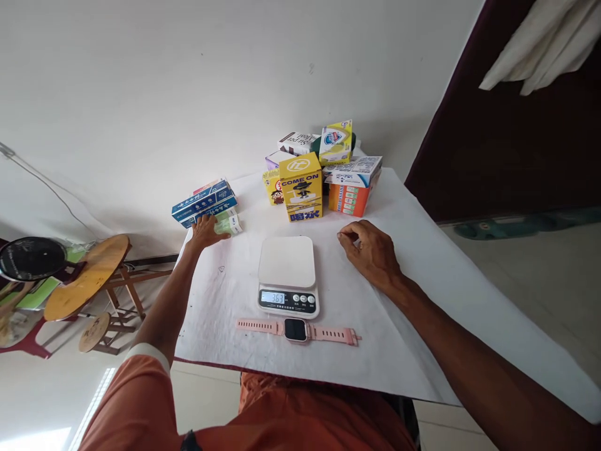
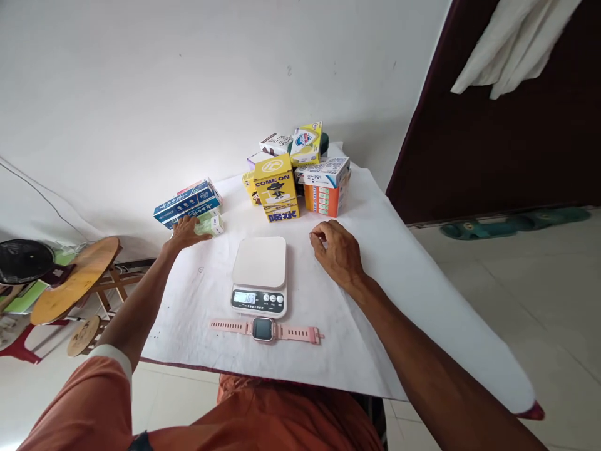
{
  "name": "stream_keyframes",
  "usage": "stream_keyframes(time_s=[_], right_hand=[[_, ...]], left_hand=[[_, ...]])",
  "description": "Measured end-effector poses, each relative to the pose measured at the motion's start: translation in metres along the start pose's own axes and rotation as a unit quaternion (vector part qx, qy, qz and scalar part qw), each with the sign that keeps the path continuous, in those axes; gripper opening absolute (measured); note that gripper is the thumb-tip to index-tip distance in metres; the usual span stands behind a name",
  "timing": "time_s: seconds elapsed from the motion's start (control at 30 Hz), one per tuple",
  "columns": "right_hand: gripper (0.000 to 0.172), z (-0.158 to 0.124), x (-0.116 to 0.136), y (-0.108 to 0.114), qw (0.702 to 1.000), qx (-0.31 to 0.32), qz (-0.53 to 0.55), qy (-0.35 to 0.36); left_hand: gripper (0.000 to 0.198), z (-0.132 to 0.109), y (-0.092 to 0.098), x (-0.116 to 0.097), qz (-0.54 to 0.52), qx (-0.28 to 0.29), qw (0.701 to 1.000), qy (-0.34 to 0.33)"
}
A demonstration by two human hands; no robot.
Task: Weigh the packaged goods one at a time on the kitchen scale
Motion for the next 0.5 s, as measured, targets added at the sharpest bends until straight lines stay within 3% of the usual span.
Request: stream_keyframes(time_s=[0.13,0.33,0.43,0.5], right_hand=[[0.014,0.001,-0.002,-0.003,1.0,-0.003,0.004,0.003],[0.012,0.002,-0.005,-0.005,1.0,0.004,0.0,0.003],[0.013,0.002,-0.003,-0.004,1.0,0.007,-0.006,-0.006],[0.013,0.001,-0.001,-0.004,1.0,0.007,-0.01,-0.011]], left_hand=[[0.067,-0.02,0.002,0.009,-0.016,0.026,0.999,-0.044],[0.056,-0.058,0.0,0.028,-0.058,-0.005,0.997,-0.051],[0.058,-0.072,0.014,0.028,-0.115,-0.042,0.991,-0.063],[0.061,-0.081,0.032,0.017,-0.161,-0.087,0.977,-0.107]])
Point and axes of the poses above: each hand's wrist, its own z-axis towards the middle knuckle, its own y-axis out of the back of the hand, x = y × z, the point moved 1 cm from there along z, towards the middle knuckle, and after that the axes turned 14 degrees about z, right-handed, at the moved point
